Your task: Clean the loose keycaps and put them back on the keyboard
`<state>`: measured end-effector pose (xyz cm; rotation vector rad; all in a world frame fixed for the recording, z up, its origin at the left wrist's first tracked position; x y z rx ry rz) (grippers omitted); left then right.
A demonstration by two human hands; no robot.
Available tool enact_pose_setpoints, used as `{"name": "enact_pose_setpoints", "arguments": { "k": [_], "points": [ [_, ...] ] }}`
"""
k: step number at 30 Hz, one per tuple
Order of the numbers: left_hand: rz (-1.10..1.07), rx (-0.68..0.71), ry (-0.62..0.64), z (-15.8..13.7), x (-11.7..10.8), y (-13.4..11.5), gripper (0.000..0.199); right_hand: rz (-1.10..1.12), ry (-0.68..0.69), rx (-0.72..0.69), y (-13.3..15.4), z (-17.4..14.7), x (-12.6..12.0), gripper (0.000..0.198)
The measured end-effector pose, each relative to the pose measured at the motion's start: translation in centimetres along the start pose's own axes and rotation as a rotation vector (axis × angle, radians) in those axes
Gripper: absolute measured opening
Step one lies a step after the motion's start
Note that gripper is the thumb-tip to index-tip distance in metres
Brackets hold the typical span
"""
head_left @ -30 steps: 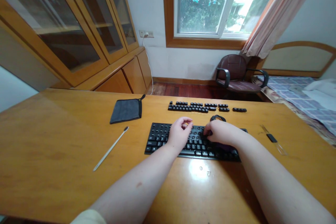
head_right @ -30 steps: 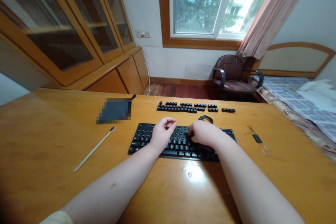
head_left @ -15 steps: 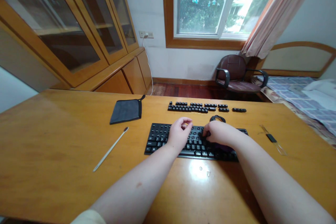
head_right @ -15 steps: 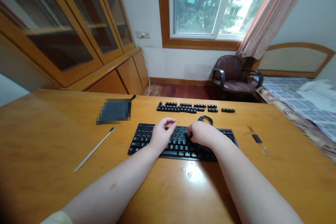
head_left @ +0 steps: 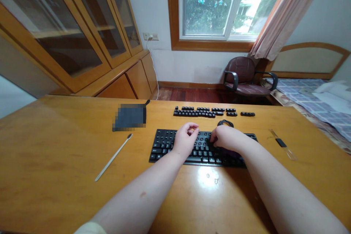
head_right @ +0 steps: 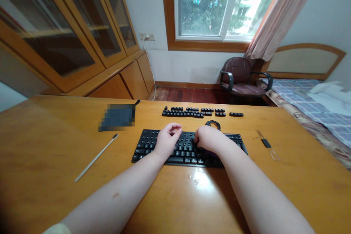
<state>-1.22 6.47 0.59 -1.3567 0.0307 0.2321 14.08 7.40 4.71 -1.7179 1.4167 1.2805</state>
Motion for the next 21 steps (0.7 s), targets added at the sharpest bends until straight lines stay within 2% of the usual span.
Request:
{"name": "enact_pose_setpoints", "arguments": {
  "k": [21],
  "points": [
    [-0.014, 0.005, 0.000, 0.05, 0.02, 0.21, 0.019, -0.057, 0.003, -0.012, 0.05, 0.44, 0.24, 0.028]
  ]
}}
Point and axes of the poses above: each hand's wrist, its own z-axis towards the middle knuckle, its own x-axis out of the palm, y = z × x, the point moved 5 cm from there along z, towards the middle knuckle, and after that the axes turned 3 degrees about -y, right-handed, at the moved point
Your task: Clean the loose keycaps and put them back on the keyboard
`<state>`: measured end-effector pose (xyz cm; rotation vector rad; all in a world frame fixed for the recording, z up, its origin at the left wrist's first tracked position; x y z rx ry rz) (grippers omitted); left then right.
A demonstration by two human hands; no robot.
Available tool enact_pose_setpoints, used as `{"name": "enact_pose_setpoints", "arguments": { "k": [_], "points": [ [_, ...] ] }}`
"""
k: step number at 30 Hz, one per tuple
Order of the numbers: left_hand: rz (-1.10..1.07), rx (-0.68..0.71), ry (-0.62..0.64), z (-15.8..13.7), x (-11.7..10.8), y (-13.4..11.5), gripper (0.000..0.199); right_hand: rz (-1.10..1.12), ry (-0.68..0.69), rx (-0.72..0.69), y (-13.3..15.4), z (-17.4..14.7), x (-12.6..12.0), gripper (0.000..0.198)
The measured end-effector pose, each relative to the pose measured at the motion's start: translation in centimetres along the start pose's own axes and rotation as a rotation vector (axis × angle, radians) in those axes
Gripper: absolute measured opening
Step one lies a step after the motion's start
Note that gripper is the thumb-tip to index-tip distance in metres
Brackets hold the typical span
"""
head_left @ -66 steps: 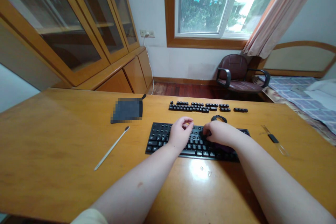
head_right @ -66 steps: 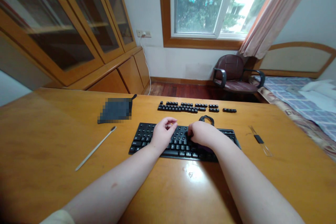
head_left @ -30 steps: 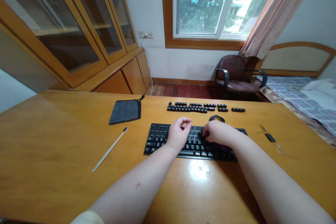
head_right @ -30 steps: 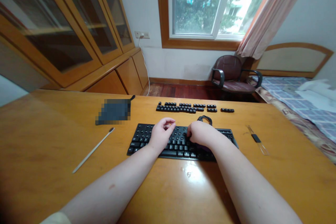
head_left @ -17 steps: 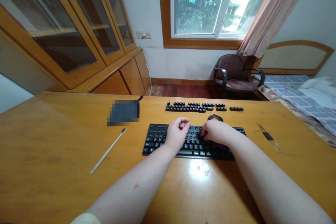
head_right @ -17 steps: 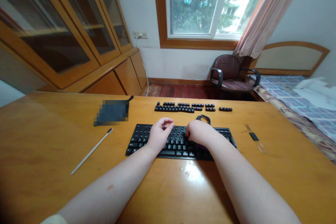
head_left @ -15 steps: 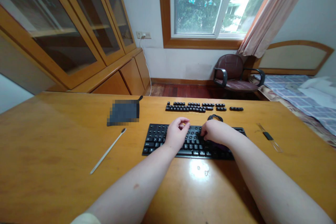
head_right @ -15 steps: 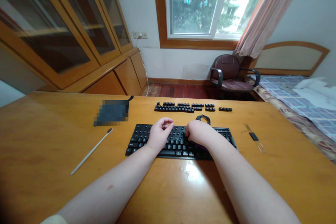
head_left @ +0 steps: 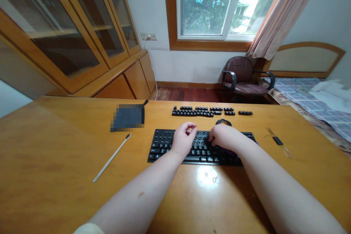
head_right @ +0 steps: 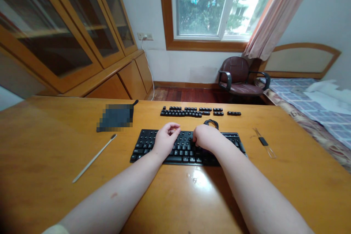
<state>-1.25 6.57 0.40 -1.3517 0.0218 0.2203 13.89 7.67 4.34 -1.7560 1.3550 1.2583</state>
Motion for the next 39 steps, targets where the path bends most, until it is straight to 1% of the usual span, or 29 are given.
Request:
{"name": "enact_pose_setpoints", "arguments": {
  "k": [4, 9, 14, 20, 22, 27, 30, 36, 39],
  "points": [
    [0.012, 0.002, 0.002, 0.0, -0.1, 0.0, 0.018, 0.051, -0.022, -0.037, -0.1, -0.4, -0.3, 0.028],
    [0.007, -0.001, 0.005, 0.0, 0.0, 0.0, 0.020, 0.169, -0.041, -0.091, -1.5, -0.2, -0.4, 0.026],
    [-0.001, -0.006, 0.005, 0.0, 0.0, -0.2, 0.019, 0.227, -0.031, -0.134, -2.6, 0.3, -0.3, 0.026],
    [-0.001, -0.003, 0.011, 0.0, 0.1, -0.3, 0.018, 0.255, 0.000, -0.186, -2.7, 0.6, 0.3, 0.025],
    [-0.008, -0.011, 0.010, 0.0, 0.1, -0.3, 0.018, 0.258, 0.014, -0.181, -2.7, 0.6, 0.4, 0.025],
    [-0.010, -0.016, 0.002, 0.0, 0.0, -0.1, 0.018, 0.257, 0.025, -0.111, -2.9, 0.6, 0.2, 0.025],
    [-0.009, -0.013, 0.007, 0.0, 0.0, -0.1, 0.018, 0.241, 0.018, -0.105, -2.7, 0.5, 0.2, 0.024],
    [-0.013, -0.021, 0.005, -0.1, 0.0, -0.1, 0.018, 0.134, -0.030, -0.069, -1.9, 0.1, 0.0, 0.025],
    [-0.012, -0.017, 0.008, -0.1, 0.1, 0.0, 0.018, 0.077, -0.020, -0.056, -1.1, -0.1, 0.1, 0.026]
  ]
}}
Point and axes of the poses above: each hand's wrist, its own z-axis towards the middle knuckle, its own x-axis out of the palm, y = z × x, the point moved 5 cm from there along z, towards the middle knuckle, and after that the axes turned 3 degrees about -y, right-handed, at the moved point
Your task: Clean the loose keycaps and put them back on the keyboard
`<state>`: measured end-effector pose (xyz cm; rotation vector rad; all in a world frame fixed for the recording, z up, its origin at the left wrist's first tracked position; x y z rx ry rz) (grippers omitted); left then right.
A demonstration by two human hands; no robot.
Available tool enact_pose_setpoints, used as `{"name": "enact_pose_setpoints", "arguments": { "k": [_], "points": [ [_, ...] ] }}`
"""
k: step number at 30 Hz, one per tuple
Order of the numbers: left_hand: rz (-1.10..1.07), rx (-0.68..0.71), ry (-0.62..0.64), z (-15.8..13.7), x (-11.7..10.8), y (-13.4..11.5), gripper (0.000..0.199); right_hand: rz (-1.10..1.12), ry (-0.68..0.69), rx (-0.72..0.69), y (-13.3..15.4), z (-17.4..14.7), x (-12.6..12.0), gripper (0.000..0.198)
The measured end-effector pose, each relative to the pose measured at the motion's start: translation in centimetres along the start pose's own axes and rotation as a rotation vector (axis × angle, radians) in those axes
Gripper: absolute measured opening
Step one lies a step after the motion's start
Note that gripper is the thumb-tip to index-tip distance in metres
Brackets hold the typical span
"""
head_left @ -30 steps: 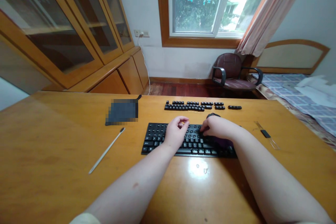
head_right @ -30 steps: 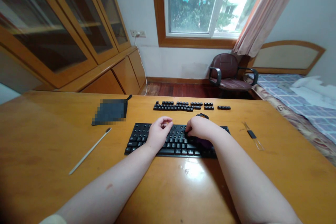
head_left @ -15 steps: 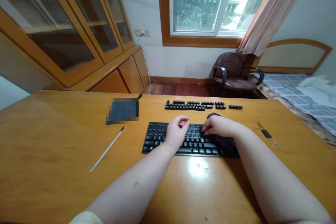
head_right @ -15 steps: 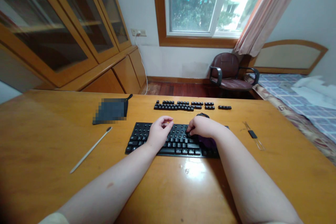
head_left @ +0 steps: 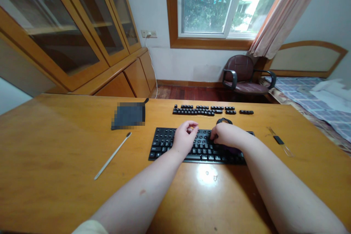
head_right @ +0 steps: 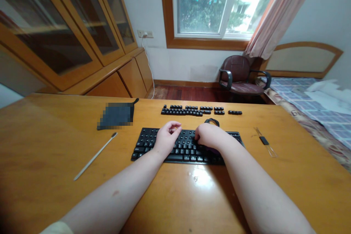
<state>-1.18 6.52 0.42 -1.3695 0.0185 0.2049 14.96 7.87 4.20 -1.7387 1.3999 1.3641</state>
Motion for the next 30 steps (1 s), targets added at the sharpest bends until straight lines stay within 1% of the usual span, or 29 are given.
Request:
{"name": "enact_pose_setpoints", "arguments": {
  "k": [4, 9, 14, 16, 19, 22, 23, 24, 25, 28, 29, 30],
  "points": [
    [0.005, 0.005, 0.003, 0.0, 0.0, 0.0, 0.018, -0.037, 0.002, 0.066, 0.2, 0.3, 0.3, 0.025],
    [0.023, 0.002, 0.008, 0.1, 0.1, 0.1, 0.019, 0.007, -0.011, 0.133, -0.5, 1.0, 0.4, 0.029],
    [0.038, 0.010, 0.011, 0.0, 0.0, -0.4, 0.018, -0.026, 0.001, 0.168, 0.1, 0.8, 0.1, 0.020],
    [0.040, 0.012, 0.011, 0.0, 0.0, -0.5, 0.018, -0.054, -0.022, 0.181, 0.6, 0.7, 0.2, 0.017],
    [0.037, 0.019, 0.009, 0.0, -0.1, -0.4, 0.017, -0.067, -0.068, 0.164, 0.8, 0.6, 0.4, 0.015],
    [0.036, 0.019, 0.006, 0.1, -0.1, -0.2, 0.018, 0.034, -0.051, 0.098, 0.1, 0.6, 0.5, 0.013],
    [0.039, 0.020, 0.005, 0.1, -0.1, -0.2, 0.018, 0.083, -0.067, 0.073, -0.4, 0.7, 0.3, 0.012],
    [0.041, 0.020, 0.006, 0.1, -0.1, -0.2, 0.018, 0.127, -0.116, 0.057, -0.9, 0.8, 0.0, 0.011],
    [0.043, 0.020, 0.007, 0.1, -0.1, -0.2, 0.018, 0.160, -0.201, 0.075, -1.7, 1.0, -0.5, 0.012],
    [0.036, 0.014, 0.017, 0.0, 0.0, -0.2, 0.017, 0.148, -0.525, 0.280, -4.5, 1.2, -1.8, 0.023],
    [0.032, 0.012, 0.018, 0.0, 0.0, -0.2, 0.017, 0.125, -0.594, 0.350, -5.3, 1.3, -1.8, 0.025],
    [0.030, 0.011, 0.019, 0.0, 0.0, -0.2, 0.017, 0.107, -0.638, 0.391, -5.8, 1.5, -1.7, 0.027]
  ]
}}
Point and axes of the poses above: each hand's wrist, its own z-axis towards the middle knuckle, its own x-axis out of the palm, y = z × x, the point moved 5 cm from there along z, towards the middle knuckle, and after that the axes turned 3 degrees about -y, right-handed, at the moved point
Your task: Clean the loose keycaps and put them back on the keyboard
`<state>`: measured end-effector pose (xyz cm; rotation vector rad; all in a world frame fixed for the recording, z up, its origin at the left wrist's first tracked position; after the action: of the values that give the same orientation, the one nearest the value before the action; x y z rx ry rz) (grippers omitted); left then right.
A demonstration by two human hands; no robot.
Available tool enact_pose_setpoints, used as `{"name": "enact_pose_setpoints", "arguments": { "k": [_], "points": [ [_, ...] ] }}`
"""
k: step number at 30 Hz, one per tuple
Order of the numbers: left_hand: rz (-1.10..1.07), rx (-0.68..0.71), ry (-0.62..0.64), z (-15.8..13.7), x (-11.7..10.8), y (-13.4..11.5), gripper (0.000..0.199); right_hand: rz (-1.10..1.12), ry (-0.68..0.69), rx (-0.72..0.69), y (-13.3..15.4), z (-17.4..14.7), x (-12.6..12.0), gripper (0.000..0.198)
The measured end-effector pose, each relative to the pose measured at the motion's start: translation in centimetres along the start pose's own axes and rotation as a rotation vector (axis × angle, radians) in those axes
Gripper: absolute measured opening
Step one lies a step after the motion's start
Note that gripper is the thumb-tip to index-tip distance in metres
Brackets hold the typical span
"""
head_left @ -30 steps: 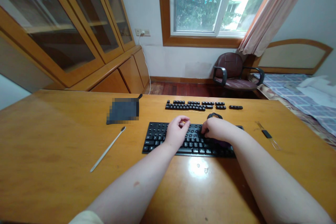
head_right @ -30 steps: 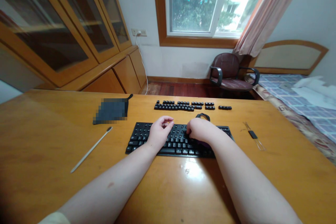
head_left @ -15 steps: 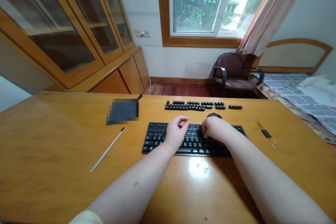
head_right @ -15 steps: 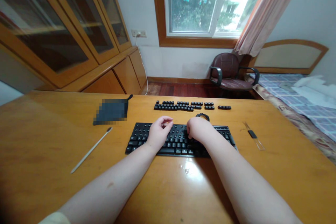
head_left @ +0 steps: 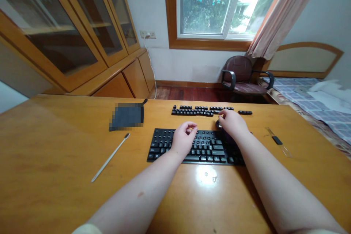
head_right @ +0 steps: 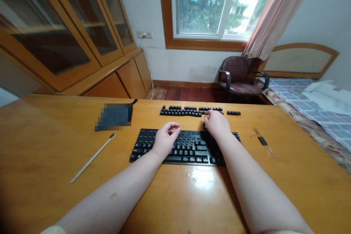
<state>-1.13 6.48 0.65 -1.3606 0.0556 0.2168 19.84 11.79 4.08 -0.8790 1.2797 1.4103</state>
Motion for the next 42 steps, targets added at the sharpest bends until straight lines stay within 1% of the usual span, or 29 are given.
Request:
{"name": "enact_pose_setpoints", "arguments": {
  "k": [2, 6, 11, 13, 16, 19, 22, 25, 28, 32, 34, 36, 38, 40, 42],
  "points": [
    [-0.002, 0.002, -0.001, 0.0, 0.0, 0.0, 0.017, -0.025, -0.060, 0.008, -0.6, 0.3, 0.8, 0.029],
    [0.005, 0.004, -0.005, 0.0, 0.0, 0.4, 0.017, -0.043, -0.065, -0.017, -1.0, 0.5, 2.7, 0.035],
    [0.025, 0.012, -0.013, 0.1, 0.1, 0.4, 0.016, -0.036, 0.028, -0.167, -0.4, 0.4, 4.1, 0.048],
    [0.028, 0.018, -0.016, 0.1, 0.1, 0.3, 0.016, -0.044, 0.069, -0.186, -0.4, 0.4, 4.3, 0.049],
    [0.025, 0.018, -0.015, 0.1, 0.0, 0.2, 0.017, -0.032, 0.090, -0.186, -0.4, 0.4, 4.4, 0.042],
    [0.021, 0.014, -0.008, 0.1, 0.0, 0.2, 0.017, -0.015, 0.051, -0.176, -0.5, 0.5, 4.3, 0.035],
    [0.020, 0.012, -0.008, 0.1, 0.0, 0.3, 0.018, -0.009, 0.027, -0.204, -0.4, 0.5, 4.4, 0.037],
    [0.014, 0.009, -0.014, 0.1, 0.1, 0.4, 0.019, -0.008, 0.058, -0.228, -0.4, 0.6, 4.8, 0.036],
    [0.019, 0.008, -0.014, 0.1, 0.1, 0.3, 0.019, -0.010, 0.088, -0.209, -0.4, 0.8, 4.9, 0.029],
    [0.028, 0.011, -0.009, 0.1, 0.2, 0.3, 0.018, 0.003, 0.087, -0.184, 0.2, 0.5, 3.9, 0.021],
    [0.023, 0.008, 0.001, 0.1, 0.2, 0.4, 0.018, 0.073, 0.066, -0.191, 1.0, 0.0, 3.1, 0.020],
    [0.020, 0.009, 0.013, 0.1, 0.3, 0.4, 0.018, 0.237, 0.072, -0.205, 2.1, -0.8, 2.3, 0.020],
    [0.029, 0.033, 0.052, 0.1, 0.5, 0.2, 0.024, 0.474, 0.176, -0.216, 3.3, -1.7, 2.2, 0.021],
    [0.049, 0.081, 0.115, 0.0, 0.7, -0.4, 0.030, 0.680, 0.339, -0.196, 4.5, -2.7, 2.6, 0.025],
    [0.072, 0.124, 0.153, -0.2, 0.8, -0.9, 0.030, 0.811, 0.425, -0.158, 5.1, -3.3, 2.9, 0.026]
  ]
}}
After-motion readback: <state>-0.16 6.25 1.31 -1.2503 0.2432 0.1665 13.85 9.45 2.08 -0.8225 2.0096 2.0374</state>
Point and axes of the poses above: each hand's wrist, its own z-axis towards the middle knuckle, its own x-axis out of the palm, y = z × x, the point moved 5 cm from there along z, towards the middle knuckle, and after that the axes turned 3 degrees about -y, right-handed, at the moved point
